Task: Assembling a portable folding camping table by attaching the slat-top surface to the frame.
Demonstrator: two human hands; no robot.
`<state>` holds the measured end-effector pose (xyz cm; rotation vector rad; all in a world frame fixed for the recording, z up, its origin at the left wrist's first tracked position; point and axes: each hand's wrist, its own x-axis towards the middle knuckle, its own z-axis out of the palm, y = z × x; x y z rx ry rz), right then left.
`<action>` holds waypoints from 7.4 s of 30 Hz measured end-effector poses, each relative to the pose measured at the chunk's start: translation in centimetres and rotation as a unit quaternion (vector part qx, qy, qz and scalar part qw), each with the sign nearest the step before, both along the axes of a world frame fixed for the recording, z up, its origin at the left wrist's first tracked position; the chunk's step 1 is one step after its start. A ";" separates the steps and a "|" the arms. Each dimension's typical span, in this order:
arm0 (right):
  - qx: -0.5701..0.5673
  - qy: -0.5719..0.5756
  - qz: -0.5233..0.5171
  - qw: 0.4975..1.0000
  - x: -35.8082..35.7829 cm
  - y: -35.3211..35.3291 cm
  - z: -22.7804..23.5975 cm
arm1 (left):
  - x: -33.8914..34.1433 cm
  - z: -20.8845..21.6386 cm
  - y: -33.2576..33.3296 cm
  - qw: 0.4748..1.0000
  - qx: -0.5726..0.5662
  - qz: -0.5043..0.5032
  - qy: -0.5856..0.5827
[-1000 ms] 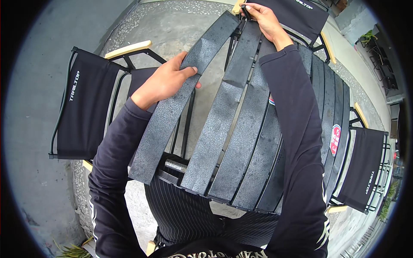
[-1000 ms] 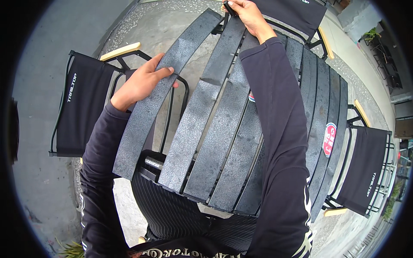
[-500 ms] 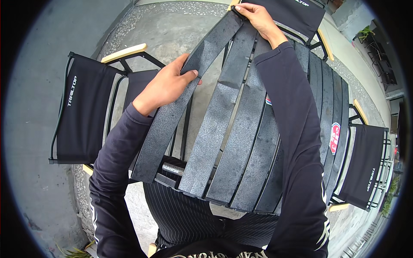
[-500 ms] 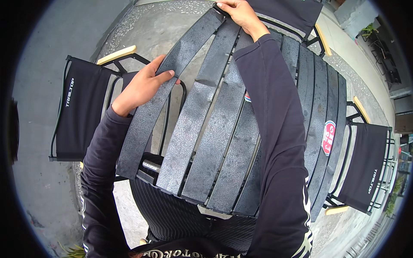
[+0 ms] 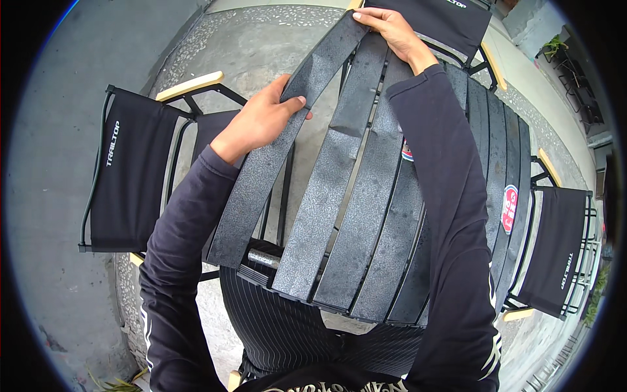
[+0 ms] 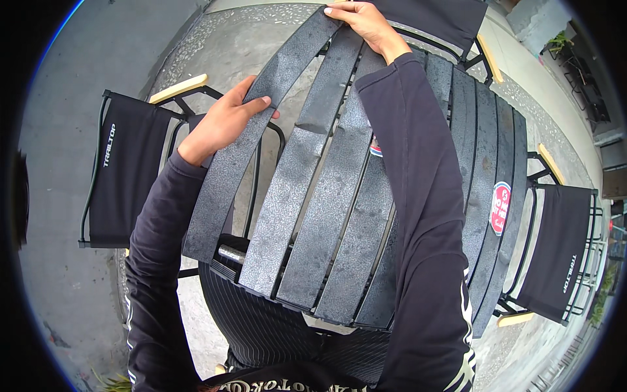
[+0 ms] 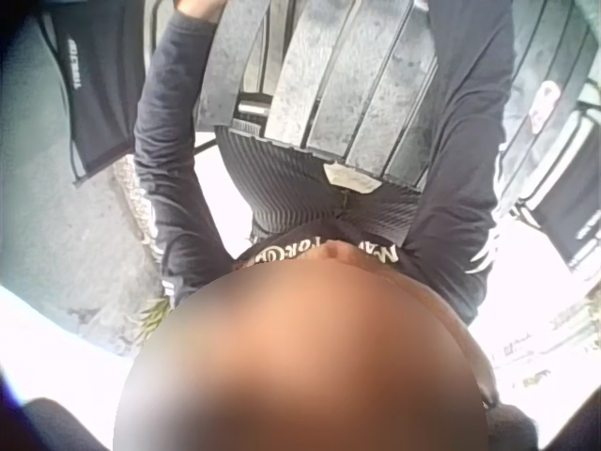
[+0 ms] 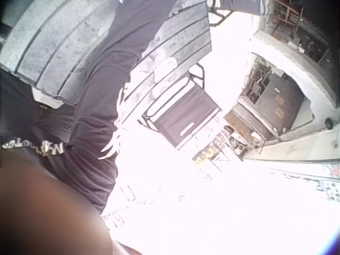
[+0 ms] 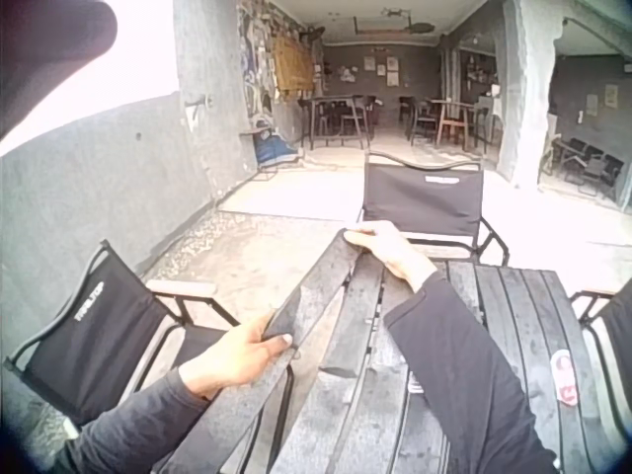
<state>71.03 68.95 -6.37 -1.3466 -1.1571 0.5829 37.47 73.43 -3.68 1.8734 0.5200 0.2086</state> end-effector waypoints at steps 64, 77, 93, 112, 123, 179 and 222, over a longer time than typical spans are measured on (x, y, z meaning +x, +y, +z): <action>-0.031 -0.084 0.007 0.996 4.1 1.9 -2.4 | -4.6 2.7 0.0 0.907 0.397 0.080 0.113; -0.047 -0.224 0.005 0.973 0.9 -0.5 0.4 | -4.9 1.2 3.0 0.894 0.424 0.109 0.093; 0.195 -0.456 -0.108 0.862 -4.8 -7.8 3.6 | -6.7 3.0 0.1 0.976 -0.162 0.145 0.019; -0.357 0.032 -0.510 0.782 -25.5 -52.8 4.8 | -11.2 -0.5 -5.9 0.906 -0.413 -0.049 0.076; -0.337 -0.030 -0.525 0.781 -19.5 -50.5 0.4 | -12.0 0.7 -8.8 0.960 -0.273 -0.047 0.049; -0.095 0.161 -0.478 0.858 -22.4 -46.2 1.3 | -14.0 -3.9 -31.8 0.826 -0.491 0.116 -0.252; -0.188 0.190 -0.344 0.900 -16.3 -47.1 2.3 | -20.5 6.3 -15.0 0.812 -0.331 0.132 -0.462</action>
